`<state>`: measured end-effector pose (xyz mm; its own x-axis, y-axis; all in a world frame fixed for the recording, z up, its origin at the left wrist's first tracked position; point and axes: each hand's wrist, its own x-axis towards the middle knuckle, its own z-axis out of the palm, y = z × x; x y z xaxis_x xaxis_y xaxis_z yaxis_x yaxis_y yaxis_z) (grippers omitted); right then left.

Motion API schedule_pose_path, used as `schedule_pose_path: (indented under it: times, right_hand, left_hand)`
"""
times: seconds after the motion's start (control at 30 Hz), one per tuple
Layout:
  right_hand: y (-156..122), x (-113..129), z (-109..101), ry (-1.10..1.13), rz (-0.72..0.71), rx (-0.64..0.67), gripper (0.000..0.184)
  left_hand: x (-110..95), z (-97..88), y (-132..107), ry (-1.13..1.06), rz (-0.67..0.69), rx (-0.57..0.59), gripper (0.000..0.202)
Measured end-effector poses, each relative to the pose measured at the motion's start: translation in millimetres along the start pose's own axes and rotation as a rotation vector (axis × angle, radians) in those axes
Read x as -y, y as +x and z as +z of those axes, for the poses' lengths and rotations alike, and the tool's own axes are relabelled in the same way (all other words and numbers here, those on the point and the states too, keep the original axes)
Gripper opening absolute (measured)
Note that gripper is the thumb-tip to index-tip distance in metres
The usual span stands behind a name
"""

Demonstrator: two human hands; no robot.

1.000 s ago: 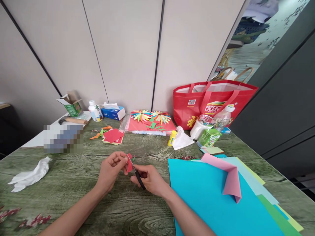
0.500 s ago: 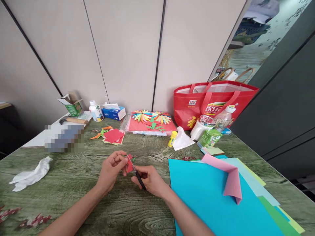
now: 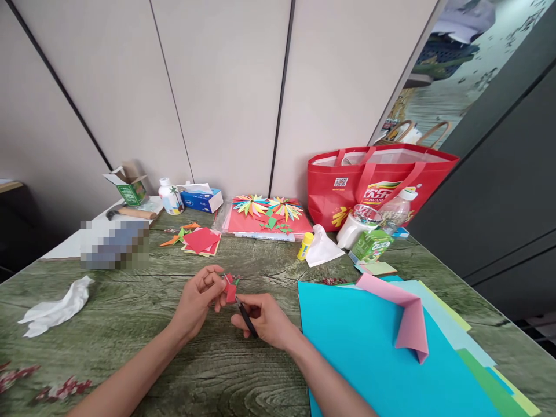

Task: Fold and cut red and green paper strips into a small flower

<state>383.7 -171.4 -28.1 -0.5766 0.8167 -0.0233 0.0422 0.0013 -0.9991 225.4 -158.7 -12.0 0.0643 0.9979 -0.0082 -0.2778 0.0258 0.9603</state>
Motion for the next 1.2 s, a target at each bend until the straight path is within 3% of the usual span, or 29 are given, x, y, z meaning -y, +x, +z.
schedule_pose_path:
  times: [0.53, 0.77, 0.97, 1.2]
  right_hand:
    - [0.0, -4.2, 3.1, 0.035, -0.002, -0.047, 0.029]
    - [5.5, -7.6, -0.7, 0.069, -0.006, -0.245, 0.031]
    - [7.4, -1.7, -2.8, 0.162, -0.068, -0.440, 0.037]
    - [6.9, -1.7, -1.6, 0.206, -0.108, -0.443, 0.045]
  left_hand:
    - [1.2, -1.2, -0.1, -0.007, -0.006, 0.041, 0.025]
    - [0.9, 0.2, 0.8, 0.046, 0.029, 0.043, 0.027]
    - [0.9, 0.1, 2.6, 0.113, 0.020, -0.030, 0.022]
    - [3.4, 2.0, 2.4, 0.132, -0.003, -0.029, 0.016]
